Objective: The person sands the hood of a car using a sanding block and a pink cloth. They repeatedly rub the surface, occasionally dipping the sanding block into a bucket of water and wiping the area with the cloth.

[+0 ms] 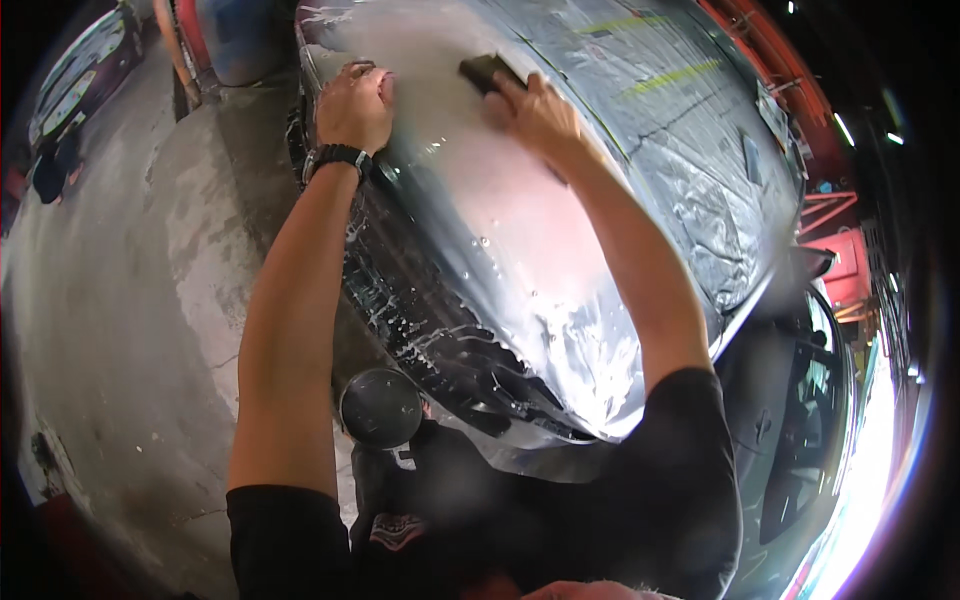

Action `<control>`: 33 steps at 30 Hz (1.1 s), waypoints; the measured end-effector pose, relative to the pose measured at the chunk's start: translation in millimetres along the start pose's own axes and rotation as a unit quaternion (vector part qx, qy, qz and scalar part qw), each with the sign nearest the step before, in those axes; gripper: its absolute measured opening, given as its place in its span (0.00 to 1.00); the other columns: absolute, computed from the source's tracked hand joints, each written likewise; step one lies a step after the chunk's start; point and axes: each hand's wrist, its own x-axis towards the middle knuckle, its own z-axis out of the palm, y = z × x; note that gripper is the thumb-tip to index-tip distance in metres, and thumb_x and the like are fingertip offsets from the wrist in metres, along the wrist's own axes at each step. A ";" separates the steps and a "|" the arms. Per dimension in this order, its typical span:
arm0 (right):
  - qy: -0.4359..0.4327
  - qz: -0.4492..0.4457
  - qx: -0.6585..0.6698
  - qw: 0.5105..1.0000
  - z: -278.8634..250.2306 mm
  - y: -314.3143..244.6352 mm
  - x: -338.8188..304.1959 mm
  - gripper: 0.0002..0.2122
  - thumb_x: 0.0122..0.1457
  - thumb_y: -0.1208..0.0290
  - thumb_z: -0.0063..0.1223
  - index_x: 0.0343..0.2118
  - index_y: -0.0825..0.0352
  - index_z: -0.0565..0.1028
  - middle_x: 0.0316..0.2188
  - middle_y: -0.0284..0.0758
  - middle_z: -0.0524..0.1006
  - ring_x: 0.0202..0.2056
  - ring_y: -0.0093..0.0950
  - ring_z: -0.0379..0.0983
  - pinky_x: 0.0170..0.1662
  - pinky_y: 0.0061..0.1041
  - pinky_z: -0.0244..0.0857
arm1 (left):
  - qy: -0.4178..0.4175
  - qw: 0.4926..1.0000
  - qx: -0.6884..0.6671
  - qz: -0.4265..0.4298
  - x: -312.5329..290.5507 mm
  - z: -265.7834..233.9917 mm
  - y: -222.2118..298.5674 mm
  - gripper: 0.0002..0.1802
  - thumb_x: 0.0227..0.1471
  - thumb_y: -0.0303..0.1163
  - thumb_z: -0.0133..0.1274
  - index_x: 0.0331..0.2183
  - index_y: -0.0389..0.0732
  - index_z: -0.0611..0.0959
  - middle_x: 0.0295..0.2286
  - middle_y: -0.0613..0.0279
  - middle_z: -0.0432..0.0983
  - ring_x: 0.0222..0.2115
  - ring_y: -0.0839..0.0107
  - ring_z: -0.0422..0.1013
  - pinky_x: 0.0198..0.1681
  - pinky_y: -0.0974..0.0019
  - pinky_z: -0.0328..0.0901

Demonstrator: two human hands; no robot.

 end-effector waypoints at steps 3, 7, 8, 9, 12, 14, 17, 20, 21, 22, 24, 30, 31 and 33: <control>0.054 -0.104 0.024 0.993 -21.2 -14.9 -108.5 0.24 0.61 0.49 0.53 0.59 0.50 0.71 0.43 0.47 0.72 0.39 0.43 0.75 0.36 0.44 0.74 | -0.009 1.000 0.018 0.012 0.4 3.1 6.3 0.15 0.59 0.42 0.50 0.40 0.48 0.86 0.45 0.59 0.79 0.48 0.59 0.73 0.53 0.54 0.66; 0.034 -0.151 0.016 0.988 -29.6 -19.3 -115.1 0.25 0.62 0.49 0.52 0.61 0.47 0.69 0.39 0.42 0.69 0.35 0.42 0.72 0.36 0.41 0.73 | 0.034 0.999 0.039 0.007 -3.5 -3.6 -7.3 0.15 0.59 0.42 0.50 0.41 0.46 0.85 0.43 0.58 0.79 0.46 0.57 0.74 0.51 0.56 0.67; 0.039 -0.142 0.006 0.989 -19.6 -9.9 -86.8 0.25 0.62 0.48 0.51 0.61 0.47 0.69 0.40 0.42 0.69 0.37 0.43 0.73 0.39 0.43 0.72 | 0.031 0.999 0.035 0.001 -6.4 -4.3 -5.4 0.15 0.59 0.42 0.50 0.41 0.45 0.85 0.43 0.58 0.79 0.46 0.57 0.74 0.51 0.56 0.67; 0.047 -0.107 -0.013 0.993 -10.5 -3.4 -53.4 0.25 0.62 0.48 0.50 0.61 0.46 0.69 0.42 0.43 0.70 0.40 0.44 0.74 0.41 0.44 0.72 | 0.033 0.999 0.029 -0.001 -8.2 -6.7 -0.7 0.16 0.59 0.42 0.50 0.42 0.45 0.85 0.43 0.58 0.79 0.46 0.57 0.74 0.51 0.55 0.67; -0.010 0.054 -0.059 0.997 3.3 22.2 33.9 0.24 0.64 0.47 0.44 0.62 0.46 0.66 0.52 0.45 0.69 0.52 0.46 0.71 0.48 0.46 0.71 | 0.058 0.998 0.011 -0.003 -1.6 0.3 20.4 0.16 0.59 0.41 0.50 0.42 0.45 0.85 0.44 0.58 0.79 0.46 0.57 0.73 0.51 0.54 0.66; 0.001 0.075 -0.055 0.996 6.2 9.9 37.5 0.23 0.64 0.47 0.44 0.61 0.45 0.66 0.52 0.46 0.69 0.52 0.46 0.71 0.48 0.47 0.71 | 0.084 0.996 0.013 -0.006 -6.3 10.9 21.8 0.15 0.59 0.41 0.50 0.42 0.45 0.85 0.44 0.58 0.79 0.45 0.56 0.73 0.50 0.53 0.66; -0.011 0.002 0.000 1.000 -4.6 -31.8 -4.8 0.22 0.64 0.48 0.46 0.61 0.41 0.66 0.49 0.48 0.70 0.48 0.47 0.73 0.43 0.45 0.74 | 0.086 0.996 0.029 -0.016 -6.6 9.3 -0.6 0.15 0.59 0.40 0.50 0.41 0.46 0.85 0.43 0.57 0.79 0.45 0.56 0.73 0.50 0.53 0.67; 0.020 -0.133 0.034 0.990 -21.0 -57.7 -82.0 0.24 0.60 0.51 0.55 0.60 0.40 0.69 0.45 0.48 0.71 0.41 0.44 0.74 0.35 0.39 0.76 | 0.116 0.991 0.066 -0.024 -8.2 -0.4 -12.4 0.15 0.58 0.40 0.50 0.41 0.45 0.85 0.42 0.57 0.79 0.45 0.56 0.73 0.49 0.53 0.67; 0.011 -0.140 0.032 0.990 -24.4 -57.7 -79.6 0.24 0.60 0.51 0.54 0.60 0.40 0.69 0.45 0.47 0.71 0.42 0.44 0.74 0.36 0.39 0.76 | 0.113 0.991 0.063 -0.030 -8.2 -5.5 -14.0 0.14 0.58 0.40 0.50 0.40 0.45 0.85 0.42 0.57 0.79 0.45 0.56 0.73 0.49 0.53 0.67; 0.000 -0.137 0.029 0.990 -24.7 -52.6 -77.1 0.24 0.60 0.50 0.54 0.61 0.39 0.69 0.45 0.47 0.71 0.43 0.44 0.74 0.37 0.40 0.76 | 0.105 0.993 0.053 -0.030 -7.2 -5.2 -10.2 0.14 0.58 0.40 0.50 0.40 0.45 0.85 0.42 0.57 0.79 0.45 0.56 0.73 0.49 0.53 0.67; -0.002 -0.119 0.005 0.993 -14.9 -41.1 -49.5 0.24 0.61 0.50 0.53 0.61 0.38 0.68 0.47 0.45 0.70 0.45 0.43 0.74 0.42 0.43 0.74 | 0.083 0.995 0.038 -0.033 -11.4 -0.5 -4.4 0.14 0.59 0.40 0.50 0.40 0.46 0.85 0.42 0.57 0.79 0.45 0.55 0.73 0.49 0.53 0.67; -0.039 0.071 -0.047 0.996 4.8 -23.9 57.8 0.24 0.64 0.48 0.45 0.63 0.42 0.65 0.54 0.44 0.68 0.55 0.48 0.69 0.50 0.48 0.71 | 0.095 0.995 0.028 -0.021 -6.3 7.8 15.5 0.15 0.59 0.40 0.50 0.42 0.45 0.85 0.44 0.54 0.77 0.45 0.54 0.74 0.49 0.53 0.67; -0.045 0.083 -0.039 0.995 5.9 -30.2 55.8 0.24 0.64 0.48 0.44 0.63 0.42 0.64 0.54 0.44 0.68 0.55 0.48 0.68 0.50 0.48 0.70 | 0.097 0.995 0.025 -0.020 -6.4 6.2 12.0 0.15 0.59 0.40 0.50 0.42 0.45 0.85 0.43 0.54 0.78 0.44 0.54 0.74 0.49 0.53 0.67; -0.042 -0.028 0.006 0.999 -0.9 -47.1 11.0 0.24 0.64 0.49 0.46 0.63 0.43 0.65 0.53 0.47 0.68 0.55 0.47 0.69 0.49 0.46 0.72 | 0.102 0.994 0.027 -0.020 -8.0 -0.5 -1.7 0.15 0.59 0.40 0.50 0.42 0.45 0.85 0.42 0.55 0.78 0.44 0.54 0.74 0.50 0.54 0.67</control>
